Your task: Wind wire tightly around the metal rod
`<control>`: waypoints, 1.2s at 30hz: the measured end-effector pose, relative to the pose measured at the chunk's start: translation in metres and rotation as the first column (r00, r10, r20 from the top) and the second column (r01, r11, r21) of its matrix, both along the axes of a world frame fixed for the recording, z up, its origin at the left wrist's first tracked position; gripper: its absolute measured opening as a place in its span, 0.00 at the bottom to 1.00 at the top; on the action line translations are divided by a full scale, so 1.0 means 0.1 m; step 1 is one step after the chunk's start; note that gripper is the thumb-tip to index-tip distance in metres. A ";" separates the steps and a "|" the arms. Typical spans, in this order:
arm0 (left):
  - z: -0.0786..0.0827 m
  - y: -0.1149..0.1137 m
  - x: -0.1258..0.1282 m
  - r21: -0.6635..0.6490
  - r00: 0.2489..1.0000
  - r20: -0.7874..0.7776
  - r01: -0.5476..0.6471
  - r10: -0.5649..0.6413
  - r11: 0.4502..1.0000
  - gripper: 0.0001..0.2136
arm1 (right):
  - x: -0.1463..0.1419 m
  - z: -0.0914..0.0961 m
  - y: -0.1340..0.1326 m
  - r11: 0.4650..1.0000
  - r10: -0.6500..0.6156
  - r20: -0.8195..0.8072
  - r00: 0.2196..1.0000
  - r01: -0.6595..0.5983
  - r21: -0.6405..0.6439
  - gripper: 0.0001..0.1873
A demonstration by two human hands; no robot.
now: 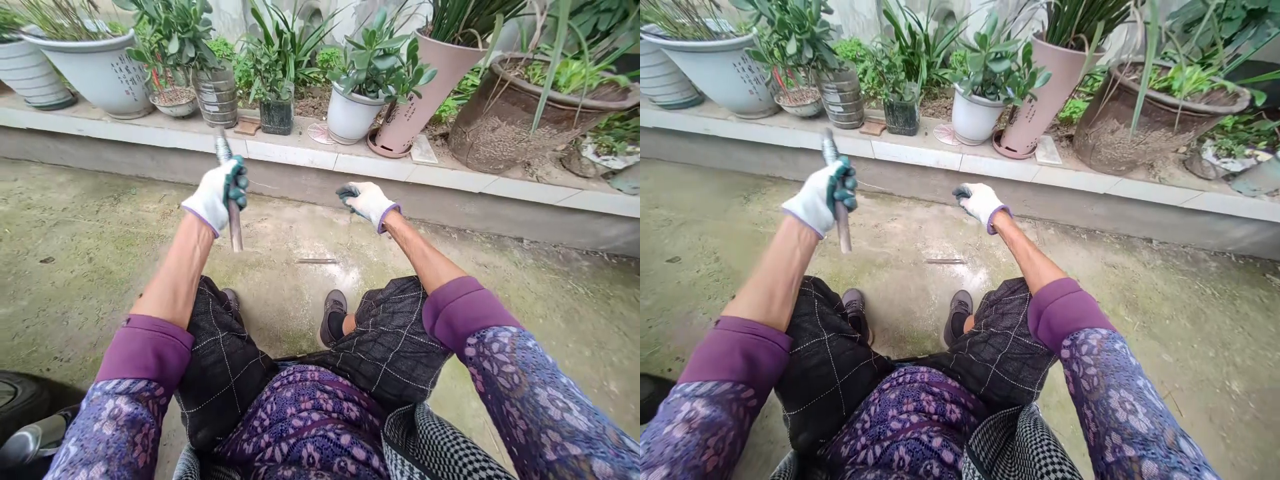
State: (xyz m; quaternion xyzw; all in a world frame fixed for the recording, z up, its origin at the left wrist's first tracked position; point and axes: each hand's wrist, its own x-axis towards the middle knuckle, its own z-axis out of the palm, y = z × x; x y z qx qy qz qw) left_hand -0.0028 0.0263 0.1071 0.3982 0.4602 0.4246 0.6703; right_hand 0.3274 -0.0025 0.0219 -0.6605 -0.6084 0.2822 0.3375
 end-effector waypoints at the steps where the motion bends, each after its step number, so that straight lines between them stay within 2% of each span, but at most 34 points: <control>1: -0.03 -0.05 0.11 0.063 0.998 -0.052 0.041 -0.038 0.997 0.10 | -0.06 0.02 0.01 0.999 -0.028 -0.057 0.998 0.030 0.035 0.18; 3: -0.10 -0.16 0.29 0.122 0.980 -0.157 0.140 -0.120 0.983 0.08 | -0.26 0.09 0.00 0.995 0.001 -0.229 0.974 0.022 0.099 0.19; 6: -0.19 -0.27 0.45 0.101 0.943 -0.228 0.271 -0.243 0.957 0.05 | -0.64 0.20 -0.08 0.988 0.145 -0.445 0.884 -0.107 0.110 0.20; 8: -0.25 -0.30 0.47 0.103 0.925 -0.259 0.314 -0.279 0.944 0.04 | -0.86 0.25 -0.14 0.979 0.194 -0.530 0.826 -0.198 0.051 0.19; 10: -0.29 -0.29 0.46 0.115 0.911 -0.299 0.329 -0.283 0.937 0.05 | -1.02 0.29 -0.20 0.948 0.210 -0.569 0.795 -0.309 -0.083 0.15; 13: -0.31 -0.24 0.38 0.115 0.888 -0.364 0.341 -0.280 0.933 0.07 | -1.11 0.33 -0.28 0.879 0.259 -0.512 0.819 -0.419 -0.225 0.09; 14: -0.29 -0.22 0.34 0.110 0.878 -0.385 0.351 -0.285 0.930 0.06 | -1.11 0.35 -0.31 0.881 0.265 -0.473 0.841 -0.410 -0.235 0.07; 16: -0.26 -0.20 0.25 0.103 0.850 -0.429 0.382 -0.305 0.918 0.05 | -1.08 0.41 -0.39 0.922 0.237 -0.388 0.891 -0.332 -0.198 0.08; 18: -0.23 -0.18 0.18 0.105 0.809 -0.483 0.434 -0.336 0.895 0.11 | -1.04 0.46 -0.46 0.957 0.211 -0.301 0.930 -0.259 -0.129 0.10; 20: -0.24 -0.17 0.14 0.128 0.758 -0.563 0.475 -0.331 0.871 0.16 | -1.03 0.50 -0.54 0.965 0.247 -0.160 0.956 -0.258 -0.054 0.11; 22: -0.30 -0.16 0.16 0.158 0.661 -0.700 0.515 -0.272 0.843 0.18 | -1.05 0.51 -0.58 0.945 0.325 0.080 0.942 -0.326 -0.004 0.10; 23: -0.35 -0.16 0.19 0.169 0.581 -0.784 0.540 -0.219 0.824 0.18 | -1.08 0.51 -0.59 0.931 0.356 0.224 0.907 -0.365 0.002 0.11; 25: -0.46 -0.17 0.25 0.147 0.319 -0.945 0.621 -0.077 0.770 0.15 | -1.13 0.48 -0.58 0.908 0.378 0.492 0.784 -0.418 -0.032 0.11; 27: -0.57 -0.20 0.32 0.068 0.047 -0.998 0.705 0.049 0.706 0.15 | -1.17 0.42 -0.51 0.904 0.372 0.663 0.650 -0.416 -0.099 0.12; 29: -0.66 -0.26 0.36 -0.035 -0.137 -0.984 0.767 0.110 0.641 0.17 | -1.17 0.34 -0.41 0.906 0.370 0.730 0.574 -0.397 -0.147 0.13; 30: -0.69 -0.30 0.38 -0.087 -0.194 -0.974 0.792 0.115 0.605 0.18 | -1.16 0.29 -0.35 0.906 0.375 0.727 0.575 -0.394 -0.155 0.12; 31: -0.70 -0.32 0.39 -0.133 -0.233 -0.967 0.813 0.107 0.567 0.18 | -1.13 0.24 -0.29 0.904 0.387 0.698 0.603 -0.396 -0.159 0.12; 33: -0.70 -0.36 0.41 -0.186 -0.252 -0.966 0.843 0.065 0.504 0.16 | -1.06 0.17 -0.17 0.898 0.429 0.534 0.729 -0.409 -0.162 0.10; 34: -0.68 -0.36 0.41 -0.181 -0.223 -0.974 0.855 0.031 0.487 0.15 | -1.03 0.15 -0.12 0.897 0.441 0.406 0.800 -0.412 -0.162 0.09; 35: -0.65 -0.35 0.41 -0.146 -0.163 -0.987 0.862 -0.007 0.485 0.13 | -1.00 0.14 -0.09 0.901 0.432 0.264 0.862 -0.403 -0.161 0.08; 36: -0.61 -0.34 0.40 -0.085 -0.072 -0.996 0.863 -0.046 0.499 0.11 | -0.97 0.15 -0.06 0.911 0.399 0.122 0.909 -0.379 -0.164 0.08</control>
